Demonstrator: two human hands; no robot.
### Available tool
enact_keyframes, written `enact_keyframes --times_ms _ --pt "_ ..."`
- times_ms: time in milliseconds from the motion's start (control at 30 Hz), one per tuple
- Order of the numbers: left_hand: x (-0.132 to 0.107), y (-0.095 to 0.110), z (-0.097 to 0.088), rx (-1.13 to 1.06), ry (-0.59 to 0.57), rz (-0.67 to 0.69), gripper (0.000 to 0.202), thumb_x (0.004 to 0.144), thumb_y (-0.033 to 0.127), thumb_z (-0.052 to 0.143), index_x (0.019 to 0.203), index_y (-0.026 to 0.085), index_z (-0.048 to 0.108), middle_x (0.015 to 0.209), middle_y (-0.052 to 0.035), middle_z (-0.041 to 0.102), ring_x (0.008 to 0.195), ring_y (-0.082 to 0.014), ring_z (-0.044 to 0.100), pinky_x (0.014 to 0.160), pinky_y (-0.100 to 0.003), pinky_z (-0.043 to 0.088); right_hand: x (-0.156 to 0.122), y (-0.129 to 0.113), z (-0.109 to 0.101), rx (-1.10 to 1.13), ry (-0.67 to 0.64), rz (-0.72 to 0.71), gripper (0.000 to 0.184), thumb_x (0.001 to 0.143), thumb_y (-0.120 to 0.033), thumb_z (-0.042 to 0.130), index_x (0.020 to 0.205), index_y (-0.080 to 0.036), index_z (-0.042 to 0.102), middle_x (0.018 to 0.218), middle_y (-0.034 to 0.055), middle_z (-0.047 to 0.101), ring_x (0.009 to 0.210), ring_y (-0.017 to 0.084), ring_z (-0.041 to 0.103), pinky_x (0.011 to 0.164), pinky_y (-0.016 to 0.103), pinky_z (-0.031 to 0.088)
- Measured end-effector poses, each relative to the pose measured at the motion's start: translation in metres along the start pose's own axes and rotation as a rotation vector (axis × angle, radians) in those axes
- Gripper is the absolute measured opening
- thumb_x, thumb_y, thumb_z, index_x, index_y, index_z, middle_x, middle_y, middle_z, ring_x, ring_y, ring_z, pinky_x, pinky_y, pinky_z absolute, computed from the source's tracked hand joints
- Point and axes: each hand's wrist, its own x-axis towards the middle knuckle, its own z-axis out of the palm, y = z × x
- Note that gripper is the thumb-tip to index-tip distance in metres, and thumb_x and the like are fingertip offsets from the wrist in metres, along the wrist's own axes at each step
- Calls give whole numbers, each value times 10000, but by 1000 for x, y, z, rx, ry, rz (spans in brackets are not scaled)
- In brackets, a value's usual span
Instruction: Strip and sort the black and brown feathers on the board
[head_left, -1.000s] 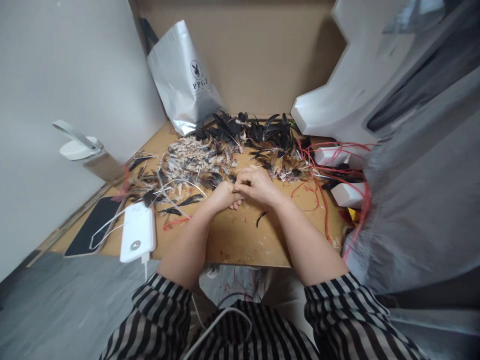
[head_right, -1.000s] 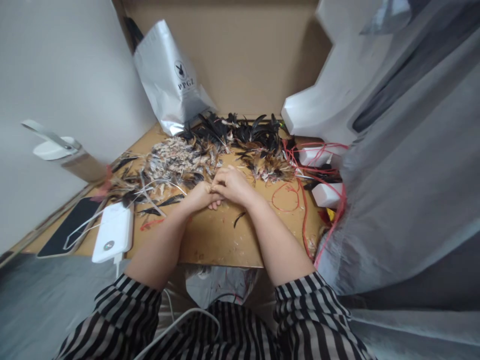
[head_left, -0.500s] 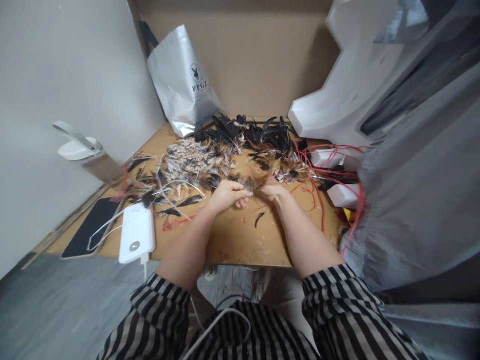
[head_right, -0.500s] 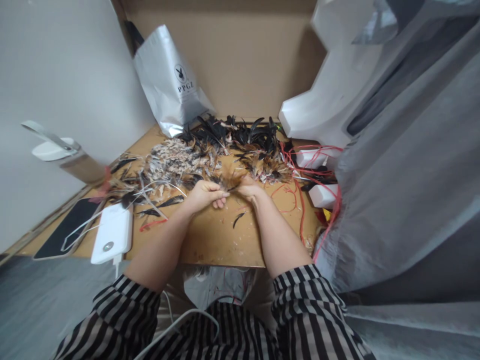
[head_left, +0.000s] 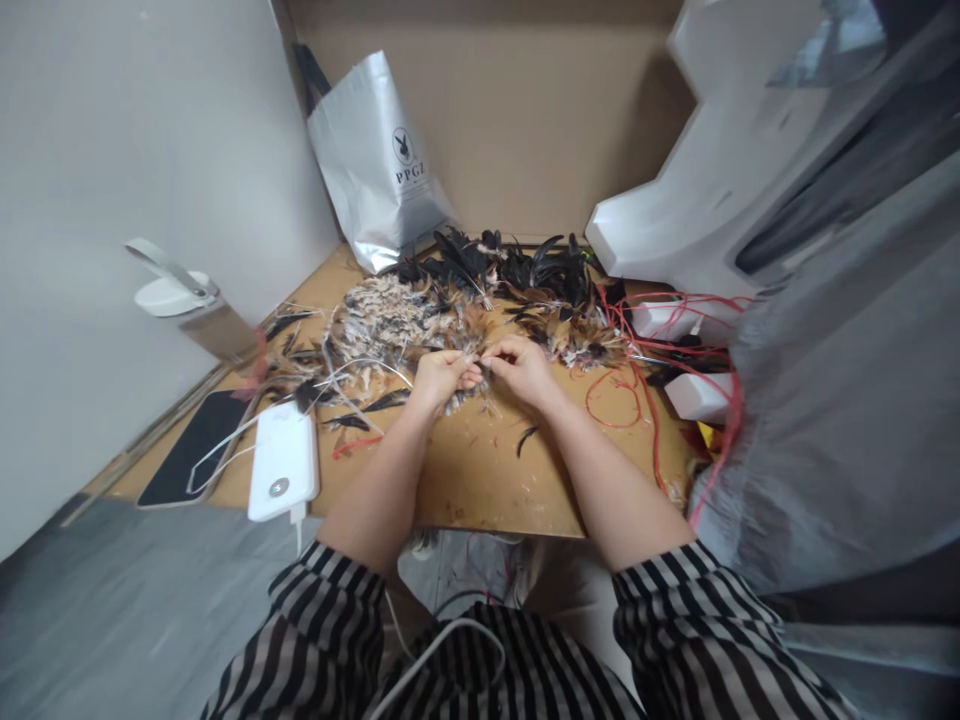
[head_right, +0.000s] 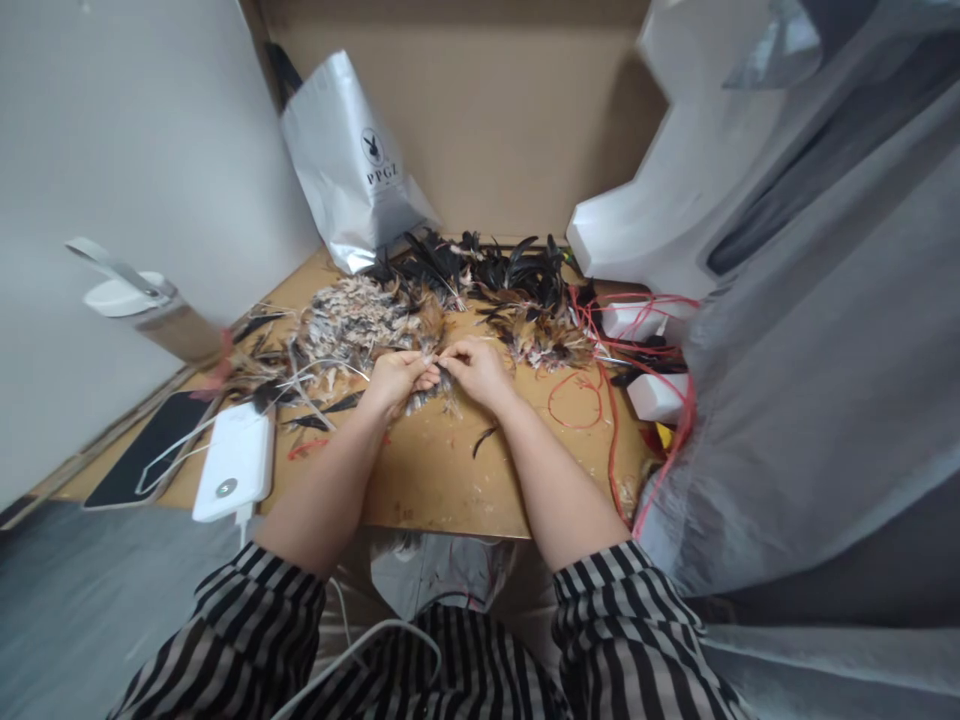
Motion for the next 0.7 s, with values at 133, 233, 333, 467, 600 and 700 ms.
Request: enact_keyframes --times_ms 133,233,333,467,600,700 --pt "0 -4 0 231 -34 9 169 778 129 526 627 87 589 476 -9 568 397 -64 527 422 -160 432 -5 -18 1 -413 -102 -230 171 805 -224 499 728 -171 642 834 67 554 828 183 455 760 325 332" --pt "-3 -5 -2 485 -114 45 212 778 73 465 599 95 576 447 2 550 375 -65 512 413 -166 425 -8 -27 0 -549 -153 -258 189 820 -239 489 730 -178 643 873 78 542 880 208 419 791 358 295" --pt "-7 -3 -4 653 -243 119 224 758 62 469 555 105 552 427 5 538 372 -64 504 422 -163 418 -6 -26 -5 -504 -138 -213 146 786 -234 524 721 -184 644 879 66 544 899 210 422 802 364 289" --pt "-13 3 -3 560 -431 161 208 777 169 510 594 105 584 467 -16 567 411 -75 527 440 -173 424 1 -11 -19 -98 -172 1 121 712 -256 580 642 -169 626 749 32 571 759 161 490 728 309 351" --pt "-18 9 2 354 -465 189 215 749 291 582 671 98 635 528 -30 595 446 -83 545 472 -188 437 3 4 -23 433 -169 299 208 614 -350 656 621 -153 590 611 3 568 584 119 486 603 264 369" --pt "-16 10 4 131 -333 172 224 701 323 641 714 99 642 575 -21 607 448 -66 532 460 -177 420 3 6 -13 599 -86 348 239 582 -366 684 625 -156 579 588 -8 560 562 108 482 590 254 369"
